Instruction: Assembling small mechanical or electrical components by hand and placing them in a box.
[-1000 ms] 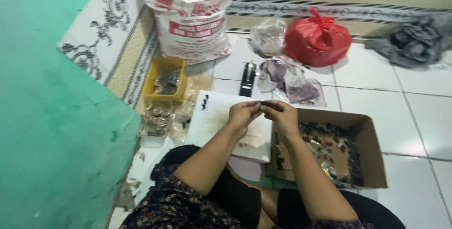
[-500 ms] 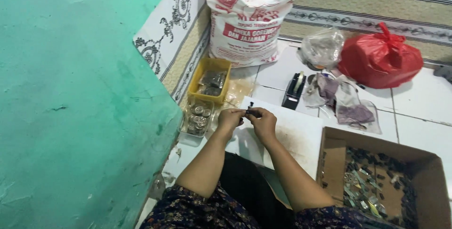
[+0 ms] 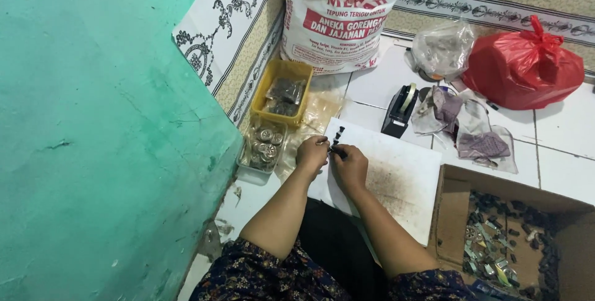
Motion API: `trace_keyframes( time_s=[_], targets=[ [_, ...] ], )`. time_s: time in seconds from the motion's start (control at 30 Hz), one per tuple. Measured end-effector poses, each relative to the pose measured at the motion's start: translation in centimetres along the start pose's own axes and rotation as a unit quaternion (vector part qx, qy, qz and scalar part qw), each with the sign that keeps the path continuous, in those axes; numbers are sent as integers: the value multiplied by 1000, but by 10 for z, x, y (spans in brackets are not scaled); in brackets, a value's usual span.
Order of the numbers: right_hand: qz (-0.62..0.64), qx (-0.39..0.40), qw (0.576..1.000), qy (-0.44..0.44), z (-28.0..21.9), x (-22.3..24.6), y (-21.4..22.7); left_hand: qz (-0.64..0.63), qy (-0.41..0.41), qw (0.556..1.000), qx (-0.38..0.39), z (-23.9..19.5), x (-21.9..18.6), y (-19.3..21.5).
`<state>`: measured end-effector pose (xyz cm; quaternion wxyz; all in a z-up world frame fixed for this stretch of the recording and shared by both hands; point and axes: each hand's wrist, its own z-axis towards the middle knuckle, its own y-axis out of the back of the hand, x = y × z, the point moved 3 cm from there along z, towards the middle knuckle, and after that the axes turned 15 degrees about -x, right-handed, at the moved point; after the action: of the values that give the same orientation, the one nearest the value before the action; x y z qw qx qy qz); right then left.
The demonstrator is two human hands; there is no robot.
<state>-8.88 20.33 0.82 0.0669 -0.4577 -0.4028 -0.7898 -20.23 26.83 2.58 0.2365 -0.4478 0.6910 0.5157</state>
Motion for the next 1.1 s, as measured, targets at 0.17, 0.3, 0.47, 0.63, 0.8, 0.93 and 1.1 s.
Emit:
trace_keyframes(
  time_s=[0.17,0.3,0.47,0.63,0.8,0.93,1.1],
  targets=[
    [2,-6,1000,-1,-2,-8,-5,24,-4,1000,-5,-2,-1,-1],
    [9,-4,1000,-18,-4,-9,-2,5,-6,1000,-4,-8,-6,5],
    [1,-9,1000,-15,-4,-19,-8,-4,-10,1000,-10,-9,-6,7],
    [22,-16,999,-35,-6,-26,-12,-30,-7,999,-16,20,20,-15],
    [66,-24,996,-57,-7,-29,3,31,-82,993,-73,33,15,-21],
    [60,-50,996,-50,9,-53,34,11,-181,982,-60,-28,-50,-25],
    [36,-132,991,-17,41,-114,110,-23,-321,945,62,-81,-91,-111]
  ],
)
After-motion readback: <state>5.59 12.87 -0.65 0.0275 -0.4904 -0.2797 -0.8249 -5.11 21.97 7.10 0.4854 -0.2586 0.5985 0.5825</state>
